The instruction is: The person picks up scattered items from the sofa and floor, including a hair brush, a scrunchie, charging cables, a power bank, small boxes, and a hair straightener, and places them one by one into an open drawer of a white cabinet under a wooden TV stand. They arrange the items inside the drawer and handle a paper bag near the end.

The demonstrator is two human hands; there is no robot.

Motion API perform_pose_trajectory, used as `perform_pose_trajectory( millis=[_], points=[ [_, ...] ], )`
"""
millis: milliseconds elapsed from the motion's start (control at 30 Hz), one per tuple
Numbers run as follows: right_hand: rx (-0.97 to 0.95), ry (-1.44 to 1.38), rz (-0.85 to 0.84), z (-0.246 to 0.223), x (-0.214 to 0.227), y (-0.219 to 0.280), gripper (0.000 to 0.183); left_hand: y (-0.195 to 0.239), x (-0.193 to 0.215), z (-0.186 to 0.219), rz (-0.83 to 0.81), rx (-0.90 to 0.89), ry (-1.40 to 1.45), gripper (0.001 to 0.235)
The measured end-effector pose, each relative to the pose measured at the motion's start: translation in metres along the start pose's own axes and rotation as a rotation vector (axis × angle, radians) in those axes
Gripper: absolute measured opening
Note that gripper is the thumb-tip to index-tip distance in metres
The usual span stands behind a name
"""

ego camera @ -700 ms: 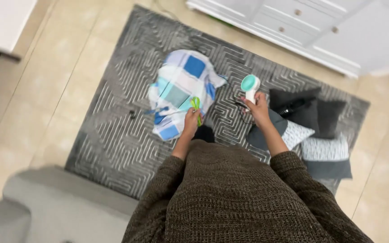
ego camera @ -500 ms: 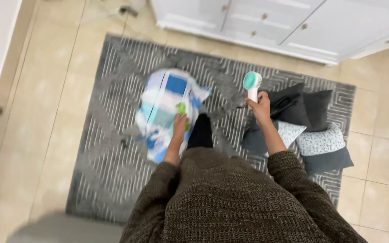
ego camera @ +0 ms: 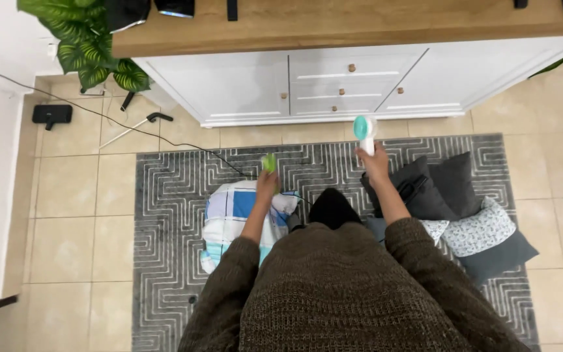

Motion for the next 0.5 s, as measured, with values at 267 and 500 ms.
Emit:
perform_pose_trajectory(
  millis=[267, 500],
  points=[
    [0.244, 0.566, -0.096, -0.026, -0.012, -0.152, 0.056, -0.096, -0.104, 0.027, -0.117, -0.053, 0.029, 0.013],
    [0.392, 1.108, -0.457, -0.055, -0.065, -0.304, 0.058, -0.154, -0.154, 0.047, -0.026, 0.083, 0.075, 0.011]
  ],
)
Point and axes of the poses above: each hand's wrist, its own y-axis away from the middle knuckle, its own x-axis out of the back of the hand, z = x × y, the point moved 5 cm from there along -y, towards the middle knuckle, and after that the axes turned 6 degrees about -y, right-handed, at the moved point
